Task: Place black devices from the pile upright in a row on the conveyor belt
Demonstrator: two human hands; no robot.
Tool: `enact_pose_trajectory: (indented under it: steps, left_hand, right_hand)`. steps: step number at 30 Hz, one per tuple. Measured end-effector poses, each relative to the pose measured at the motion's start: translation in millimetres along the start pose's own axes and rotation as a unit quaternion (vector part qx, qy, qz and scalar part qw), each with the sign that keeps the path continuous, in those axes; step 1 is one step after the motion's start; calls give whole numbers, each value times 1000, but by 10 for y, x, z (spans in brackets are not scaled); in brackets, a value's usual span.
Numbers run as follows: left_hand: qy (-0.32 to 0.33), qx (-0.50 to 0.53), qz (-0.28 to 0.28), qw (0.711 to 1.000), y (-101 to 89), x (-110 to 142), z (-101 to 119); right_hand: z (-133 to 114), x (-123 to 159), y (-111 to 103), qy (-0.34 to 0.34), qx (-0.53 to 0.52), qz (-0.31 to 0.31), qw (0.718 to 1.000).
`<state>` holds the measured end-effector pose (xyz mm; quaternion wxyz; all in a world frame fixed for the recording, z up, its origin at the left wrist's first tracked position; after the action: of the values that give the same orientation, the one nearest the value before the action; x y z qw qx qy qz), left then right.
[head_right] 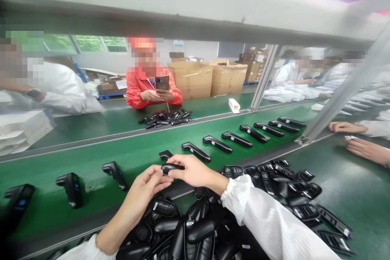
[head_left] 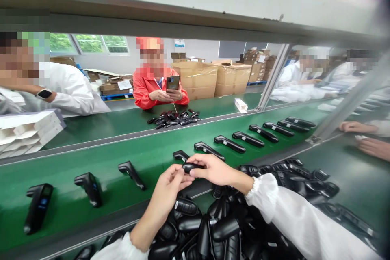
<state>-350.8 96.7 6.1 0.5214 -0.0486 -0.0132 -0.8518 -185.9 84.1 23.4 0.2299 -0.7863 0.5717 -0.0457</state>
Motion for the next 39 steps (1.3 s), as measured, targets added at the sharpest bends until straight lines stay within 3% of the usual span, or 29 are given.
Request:
enact_pose_trajectory:
  steps: [3,6,8,10,12,14,16,18,20,22,24,27,31,34,39]
  left_hand:
    - [45,-130,1,990,-16,44,1]
    - [75,-125,7,989,-23,63,9]
    - [86,-60,33,994,-6,64,19]
    - [87,6,52,995,48,64,20]
    - [79,20,45,996,121,75,24]
    - [79,-58,18,995,160,114,54]
    - [100,-212,-18,972,132,184,110]
    - [121,-379,-60,915,53,268,153]
    - [104,-503,-106,851,-38,334,132]
    - [84,-571,-142,804,-90,373,80]
    - [86,-602,-155,778,-83,381,36]
    - [104,-618,-145,765,-39,347,16]
    - [90,-582,-127,798,-78,299,56]
    - [93,-548,-146,818,-105,320,79]
    - [129,-582,-188,781,-21,390,33]
  right_hand:
    - [29,-31,66,44,20,-30,998]
    - [55,-6,88,114,-56,-16,992]
    - [67,48,148,180,-226,46,956]
    - [53,103,238,200,-388,123,891]
    - [26,128,271,164,-467,185,849]
    - [37,130,177,124,-469,234,842]
    - [104,125,-53,104,-397,261,874]
    - [204,121,-343,102,-245,240,934]
    - [326,119,-552,113,-78,146,980]
    - [449,129,-640,115,55,44,991]
    - [541,130,-635,94,173,-16,980]
    - [629,122,-563,55,309,-37,949]
    - [717,174,-572,69,406,-23,911]
    - [770,224,-617,86,459,-49,883]
    - [840,178,-651,70,561,-97,819]
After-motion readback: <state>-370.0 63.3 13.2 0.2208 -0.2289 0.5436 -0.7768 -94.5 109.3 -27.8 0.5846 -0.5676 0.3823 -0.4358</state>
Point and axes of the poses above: each hand's wrist, its own x-axis away from the middle knuckle, its own y-axis out of the palm, z = x × y, the point moved 4 cm from there along -x, towards the middle knuckle, and after that the axes turned 2 degrees about -x, right-handed, at the moved point
